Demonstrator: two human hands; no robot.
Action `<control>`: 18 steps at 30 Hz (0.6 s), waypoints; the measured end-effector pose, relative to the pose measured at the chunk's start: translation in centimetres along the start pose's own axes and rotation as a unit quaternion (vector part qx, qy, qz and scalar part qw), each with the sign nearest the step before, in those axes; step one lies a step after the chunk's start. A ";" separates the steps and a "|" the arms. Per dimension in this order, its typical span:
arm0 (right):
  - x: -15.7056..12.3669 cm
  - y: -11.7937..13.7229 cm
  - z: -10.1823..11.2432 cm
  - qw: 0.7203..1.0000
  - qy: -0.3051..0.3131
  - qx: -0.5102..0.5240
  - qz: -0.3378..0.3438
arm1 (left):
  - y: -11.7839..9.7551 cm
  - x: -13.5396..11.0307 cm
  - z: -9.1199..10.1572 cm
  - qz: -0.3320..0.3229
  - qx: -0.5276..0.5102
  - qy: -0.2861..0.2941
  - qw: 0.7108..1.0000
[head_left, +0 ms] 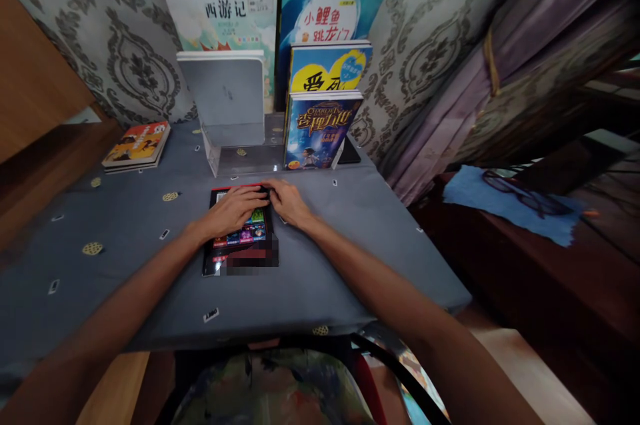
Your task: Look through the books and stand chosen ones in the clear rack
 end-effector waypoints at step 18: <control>-0.1 -0.2 -0.2 1.000 -0.004 -0.019 0.010 | -8.0 -6.2 -0.2 -0.009 0.103 0.072 0.992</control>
Point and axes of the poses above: each hand's wrist, its own x-axis towards the middle knuckle, its own z-axis out of the back of the hand, y = z × x, the point moved 7 cm from there along x, towards the middle knuckle, and after that the axes turned 6 degrees about z, right-handed, at the moved point
